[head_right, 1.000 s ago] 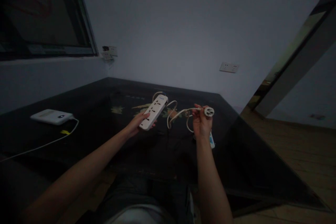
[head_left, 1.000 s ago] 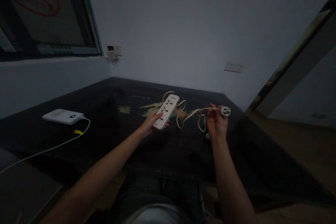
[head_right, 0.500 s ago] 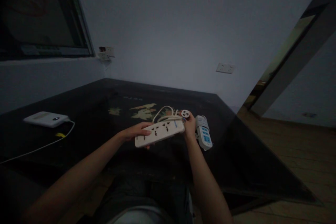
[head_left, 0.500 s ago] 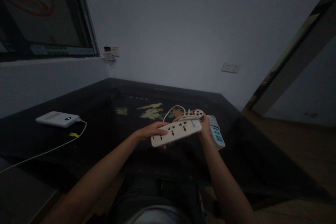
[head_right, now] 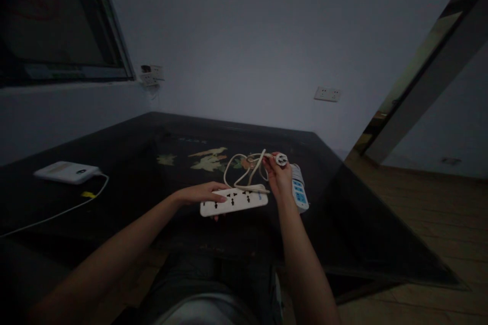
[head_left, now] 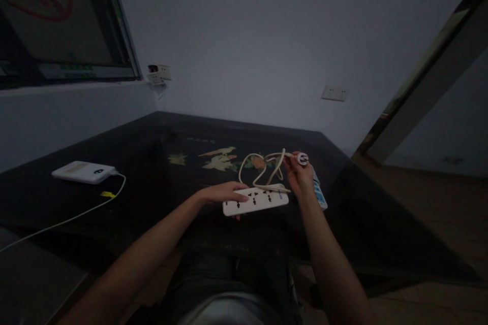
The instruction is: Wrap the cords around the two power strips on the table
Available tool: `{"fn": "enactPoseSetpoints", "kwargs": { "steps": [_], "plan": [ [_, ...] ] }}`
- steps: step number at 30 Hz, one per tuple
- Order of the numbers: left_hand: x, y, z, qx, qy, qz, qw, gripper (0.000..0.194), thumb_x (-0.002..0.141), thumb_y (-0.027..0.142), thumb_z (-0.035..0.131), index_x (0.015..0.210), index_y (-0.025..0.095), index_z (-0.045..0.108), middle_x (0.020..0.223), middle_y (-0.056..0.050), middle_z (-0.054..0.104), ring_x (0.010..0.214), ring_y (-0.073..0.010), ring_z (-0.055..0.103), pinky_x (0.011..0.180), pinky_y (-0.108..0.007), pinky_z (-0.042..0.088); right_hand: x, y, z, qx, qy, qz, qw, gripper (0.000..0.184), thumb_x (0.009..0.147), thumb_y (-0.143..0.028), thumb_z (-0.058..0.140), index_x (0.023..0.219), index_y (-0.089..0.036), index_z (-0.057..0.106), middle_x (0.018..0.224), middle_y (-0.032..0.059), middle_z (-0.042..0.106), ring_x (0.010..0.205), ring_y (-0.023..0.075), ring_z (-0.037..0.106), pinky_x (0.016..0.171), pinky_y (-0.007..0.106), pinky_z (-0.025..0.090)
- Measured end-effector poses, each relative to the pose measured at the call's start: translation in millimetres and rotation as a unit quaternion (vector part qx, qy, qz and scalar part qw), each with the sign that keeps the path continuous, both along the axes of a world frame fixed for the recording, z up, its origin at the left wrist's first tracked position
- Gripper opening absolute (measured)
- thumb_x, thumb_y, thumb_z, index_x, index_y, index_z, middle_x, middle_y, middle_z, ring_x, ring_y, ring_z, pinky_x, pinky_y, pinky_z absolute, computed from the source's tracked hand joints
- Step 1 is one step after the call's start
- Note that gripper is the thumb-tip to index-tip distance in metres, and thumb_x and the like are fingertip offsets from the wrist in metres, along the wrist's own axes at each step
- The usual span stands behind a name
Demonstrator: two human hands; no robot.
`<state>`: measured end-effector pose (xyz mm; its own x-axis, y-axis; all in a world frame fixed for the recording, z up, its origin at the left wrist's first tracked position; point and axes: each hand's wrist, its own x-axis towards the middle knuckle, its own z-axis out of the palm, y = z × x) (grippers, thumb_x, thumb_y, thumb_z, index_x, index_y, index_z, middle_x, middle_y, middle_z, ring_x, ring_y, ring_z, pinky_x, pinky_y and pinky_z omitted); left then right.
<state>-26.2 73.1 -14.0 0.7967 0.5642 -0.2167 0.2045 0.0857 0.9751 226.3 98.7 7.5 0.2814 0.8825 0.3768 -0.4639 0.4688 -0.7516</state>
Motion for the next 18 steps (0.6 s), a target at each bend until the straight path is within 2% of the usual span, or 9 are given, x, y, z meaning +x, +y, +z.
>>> {"fn": "enactPoseSetpoints", "kwargs": {
  "steps": [6, 13, 18],
  "plan": [
    [0.4, -0.9, 1.6, -0.011, -0.013, 0.014, 1.0, 0.045, 0.077, 0.037, 0.069, 0.118, 0.022, 0.058, 0.083, -0.004, 0.071, 0.049, -0.0119, 0.063, 0.046, -0.02, 0.044, -4.8, -11.2, 6.6, 0.009, -0.013, 0.043, 0.999, 0.029, 0.06, -0.027, 0.081, 0.081, -0.023, 0.06, 0.081, -0.002, 0.069, 0.074, 0.0132, 0.068, 0.069, 0.026, 0.059],
    [0.9, 4.0, -4.7, 0.006, -0.014, 0.048, 0.999, 0.045, 0.076, 0.04, 0.069, 0.114, 0.019, 0.058, 0.082, -0.007, 0.071, 0.051, -0.0141, 0.064, 0.043, -0.019, 0.044, -8.6, -20.5, 10.4, 0.008, -0.03, 0.11, 0.993, 0.03, 0.06, -0.025, 0.082, 0.081, -0.023, 0.061, 0.078, -0.0028, 0.069, 0.073, 0.0129, 0.068, 0.065, 0.023, 0.058],
    [2.3, 4.1, -1.8, 0.026, -0.025, 0.087, 0.996, 0.044, 0.076, 0.039, 0.068, 0.113, 0.015, 0.06, 0.08, -0.006, 0.069, 0.052, -0.0145, 0.065, 0.043, -0.02, 0.046, -9.7, -20.5, 11.5, 0.029, -0.032, 0.083, 0.996, 0.026, 0.062, -0.026, 0.08, 0.08, -0.023, 0.061, 0.08, -0.0028, 0.069, 0.071, 0.0123, 0.068, 0.067, 0.024, 0.058]
  ]
}}
